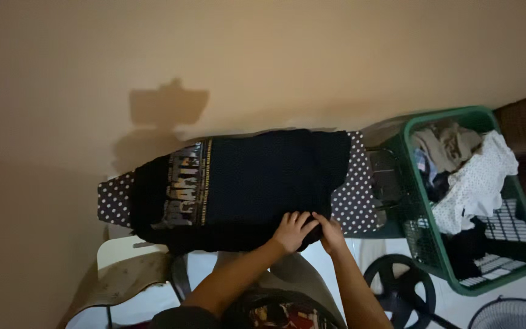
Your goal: The person folds a black t-shirt and a maroon t-shirt on a polka-dotted ironing board, then places them into a white storage bag. The person repeats the process with another black t-shirt.
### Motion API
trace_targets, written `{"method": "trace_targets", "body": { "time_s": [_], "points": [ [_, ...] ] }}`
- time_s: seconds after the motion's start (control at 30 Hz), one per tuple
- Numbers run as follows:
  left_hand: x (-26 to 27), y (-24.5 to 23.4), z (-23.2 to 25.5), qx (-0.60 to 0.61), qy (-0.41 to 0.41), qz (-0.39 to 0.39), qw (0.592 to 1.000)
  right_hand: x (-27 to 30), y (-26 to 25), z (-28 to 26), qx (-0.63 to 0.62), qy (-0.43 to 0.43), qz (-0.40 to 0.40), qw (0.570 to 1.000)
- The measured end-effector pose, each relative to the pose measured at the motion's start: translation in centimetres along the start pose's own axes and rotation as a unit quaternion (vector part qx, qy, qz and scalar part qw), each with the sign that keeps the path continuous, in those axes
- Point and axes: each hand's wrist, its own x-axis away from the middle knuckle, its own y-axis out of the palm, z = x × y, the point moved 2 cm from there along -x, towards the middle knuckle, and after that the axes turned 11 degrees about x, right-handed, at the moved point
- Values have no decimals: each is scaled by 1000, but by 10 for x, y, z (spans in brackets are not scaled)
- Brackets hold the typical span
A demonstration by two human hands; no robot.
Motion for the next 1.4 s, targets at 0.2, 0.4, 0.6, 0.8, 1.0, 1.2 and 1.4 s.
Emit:
{"method": "trace_targets", "body": {
  "time_s": [0.2, 0.4, 0.6, 0.8, 1.0, 1.2, 1.4],
  "points": [
    [-29, 17, -19, 202, -99, 19, 974, -9, -8, -25, -7, 88, -91, 992],
    [11, 2, -80, 412, -310, 464, 720, -52, -12, -40, 25, 97, -47, 994],
    [35, 8, -7, 17, -64, 338, 939, -109, 5, -56, 39, 34, -125, 991],
    [18, 12, 3, -15, -225, 273, 935, -121, 13, -56, 168, 2, -118, 979],
    [-7, 1, 13, -150, -218, 230, 937, -69, -7, -115, 220, -94, -31, 971],
    [-16, 23, 21, 141, -84, 214, 963, -13, -29, -188, 65, -130, -83, 986],
    [-11, 65, 6, 358, -305, 92, 878, -64, -46, -182, 69, -15, -46, 996]
  ]
}}
